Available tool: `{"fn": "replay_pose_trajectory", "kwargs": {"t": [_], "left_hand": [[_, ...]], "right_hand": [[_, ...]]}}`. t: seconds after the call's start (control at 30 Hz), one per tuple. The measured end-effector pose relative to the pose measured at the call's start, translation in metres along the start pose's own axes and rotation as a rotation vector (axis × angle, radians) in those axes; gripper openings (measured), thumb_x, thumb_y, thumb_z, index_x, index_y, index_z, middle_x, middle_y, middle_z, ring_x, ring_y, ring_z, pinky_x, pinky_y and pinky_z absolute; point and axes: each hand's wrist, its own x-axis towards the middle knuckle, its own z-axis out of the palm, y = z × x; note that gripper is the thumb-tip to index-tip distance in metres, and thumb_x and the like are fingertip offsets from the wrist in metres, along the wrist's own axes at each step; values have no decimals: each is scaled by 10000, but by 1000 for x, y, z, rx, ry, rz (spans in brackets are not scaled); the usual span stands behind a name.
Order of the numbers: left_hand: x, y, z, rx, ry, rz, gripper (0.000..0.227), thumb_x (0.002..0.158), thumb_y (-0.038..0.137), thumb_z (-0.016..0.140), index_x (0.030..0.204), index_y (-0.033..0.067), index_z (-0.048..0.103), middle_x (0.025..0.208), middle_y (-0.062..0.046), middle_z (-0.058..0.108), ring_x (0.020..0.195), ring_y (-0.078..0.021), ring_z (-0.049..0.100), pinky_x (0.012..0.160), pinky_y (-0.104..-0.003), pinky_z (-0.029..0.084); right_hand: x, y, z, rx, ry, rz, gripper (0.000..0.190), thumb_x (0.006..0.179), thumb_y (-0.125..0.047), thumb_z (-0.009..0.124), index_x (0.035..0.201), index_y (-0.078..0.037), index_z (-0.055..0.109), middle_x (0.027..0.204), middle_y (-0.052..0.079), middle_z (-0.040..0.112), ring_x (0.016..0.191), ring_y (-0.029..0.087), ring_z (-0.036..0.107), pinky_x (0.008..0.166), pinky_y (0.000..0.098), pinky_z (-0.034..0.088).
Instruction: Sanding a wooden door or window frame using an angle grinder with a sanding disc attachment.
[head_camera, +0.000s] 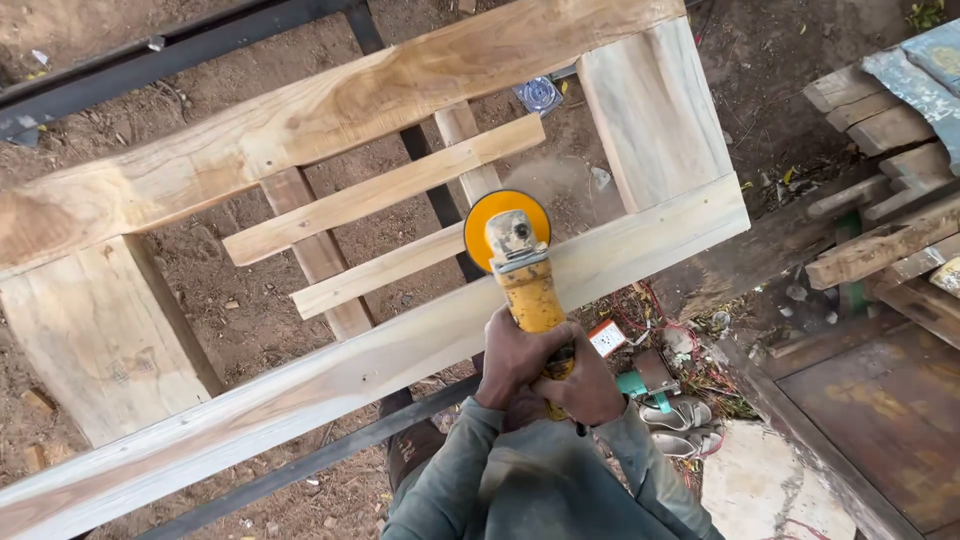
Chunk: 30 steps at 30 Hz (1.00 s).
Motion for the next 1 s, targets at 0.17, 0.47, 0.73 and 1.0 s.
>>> {"fn": "replay_pose_trajectory", "kwargs": {"t": [0.17, 0.47, 0.73, 1.0], "left_hand": [[14, 10, 22, 71, -16, -5, 437, 676, 351, 850, 924, 5, 748, 856, -112, 802, 772, -196, 801, 716, -342, 639], [28, 25, 43, 175, -83, 72, 521, 660, 422, 835, 988, 30, 736, 895, -119, 798, 796, -227, 795, 739, -366, 632], [15, 30, 21, 258, -78, 86, 583, 656, 440, 835, 1036, 17, 705, 909, -120, 796, 784, -215, 793, 727, -350, 642], [10, 14, -15, 196, -27, -43, 480, 688, 359, 851, 979, -5, 735, 879, -112, 810, 729, -182, 803, 693, -326, 670]], "right_hand": [[6, 18, -20, 94, 34, -7, 678, 665, -90, 856, 1211, -9, 462, 1085, 113, 620, 998, 175, 641, 854, 346, 565], [9, 10, -35, 193, 155, -19, 632, 670, -46, 821, 1206, -8, 489, 1050, 103, 645, 896, 155, 677, 729, 323, 601], [8, 16, -8, 364, 112, -124, 664, 676, 2, 790, 1252, 9, 460, 1090, 101, 637, 942, 162, 669, 762, 321, 603], [14, -1, 32, 400, 17, -82, 712, 698, -22, 823, 1283, 4, 417, 1140, 133, 628, 1029, 197, 664, 867, 348, 591]]}}
